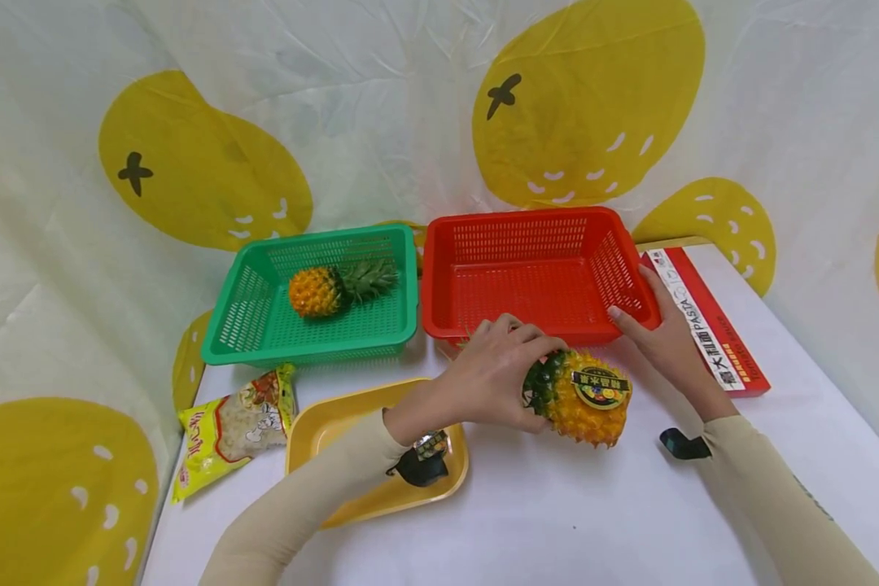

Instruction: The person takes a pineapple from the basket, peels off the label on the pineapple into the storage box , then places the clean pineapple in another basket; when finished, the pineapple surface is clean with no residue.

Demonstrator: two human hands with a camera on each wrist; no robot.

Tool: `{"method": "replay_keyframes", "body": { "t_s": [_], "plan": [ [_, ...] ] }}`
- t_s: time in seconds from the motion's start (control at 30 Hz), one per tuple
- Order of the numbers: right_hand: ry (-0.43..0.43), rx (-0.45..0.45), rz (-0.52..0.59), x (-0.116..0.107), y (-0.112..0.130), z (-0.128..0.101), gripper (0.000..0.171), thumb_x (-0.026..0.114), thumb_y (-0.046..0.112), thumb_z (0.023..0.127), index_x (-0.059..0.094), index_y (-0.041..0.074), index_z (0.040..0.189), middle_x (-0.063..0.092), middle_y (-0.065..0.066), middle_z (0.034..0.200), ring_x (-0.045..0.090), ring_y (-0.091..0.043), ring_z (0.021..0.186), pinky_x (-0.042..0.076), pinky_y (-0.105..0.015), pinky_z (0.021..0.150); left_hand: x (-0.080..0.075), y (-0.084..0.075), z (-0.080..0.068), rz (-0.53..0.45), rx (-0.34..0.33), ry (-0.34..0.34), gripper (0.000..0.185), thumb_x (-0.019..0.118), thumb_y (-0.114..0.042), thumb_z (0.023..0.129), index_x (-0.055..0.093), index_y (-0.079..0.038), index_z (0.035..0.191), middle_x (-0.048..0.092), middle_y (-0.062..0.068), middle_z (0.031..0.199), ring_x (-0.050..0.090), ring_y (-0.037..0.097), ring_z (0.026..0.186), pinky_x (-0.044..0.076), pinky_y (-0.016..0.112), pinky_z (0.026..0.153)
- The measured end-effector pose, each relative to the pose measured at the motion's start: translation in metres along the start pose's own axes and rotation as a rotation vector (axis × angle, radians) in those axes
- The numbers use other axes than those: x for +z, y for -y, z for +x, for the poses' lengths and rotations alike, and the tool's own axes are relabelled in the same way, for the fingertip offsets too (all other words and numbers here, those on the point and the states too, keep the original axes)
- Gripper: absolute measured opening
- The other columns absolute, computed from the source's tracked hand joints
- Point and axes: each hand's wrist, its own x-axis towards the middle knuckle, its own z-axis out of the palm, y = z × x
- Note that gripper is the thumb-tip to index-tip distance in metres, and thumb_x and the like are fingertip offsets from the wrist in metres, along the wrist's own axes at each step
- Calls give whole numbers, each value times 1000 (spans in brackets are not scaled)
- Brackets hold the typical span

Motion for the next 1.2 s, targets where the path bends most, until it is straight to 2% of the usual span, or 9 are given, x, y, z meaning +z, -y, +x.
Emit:
{"method": "replay_keyframes", "body": {
  "t_s": [0.23, 0.5, 0.77, 1.2],
  "plan": [
    [10, 16, -16, -2, -2, 2, 92, 68, 44, 102, 9, 36, 171, 33, -20, 164, 37, -45, 139, 46, -9, 76, 11, -4, -1, -3, 4, 45, 88, 91, -55, 73, 58, -24, 148, 61, -4, 131, 44, 15, 117, 37, 29, 89],
    [-9, -7, 0, -1, -3, 2, 90, 69, 43, 102, 12, 37, 171, 34, -17, 163, 38, -42, 138, 48, -9, 76, 30, -1, 1, 31, 10, 51, 93, 90, -63, 71, 58, -24, 150, 63, -3, 135, 47, 18, 120, 37, 29, 90],
    [-6, -3, 4, -1, -3, 3, 90, 69, 43, 102, 11, 37, 171, 33, -17, 163, 37, -42, 139, 48, -9, 76, 52, 3, 2, 46, -8, 77, 89, 89, -64, 72, 60, -26, 147, 60, -4, 138, 48, 17, 117, 36, 28, 86],
    [-4, 9, 3, -2, -2, 3, 90, 69, 43, 102, 11, 38, 171, 33, -17, 164, 36, -42, 140, 48, -9, 76, 69, 4, 5, 44, -17, 119, 89, 91, -63, 70, 61, -26, 145, 58, -2, 137, 47, 20, 123, 38, 33, 94]
  ]
}}
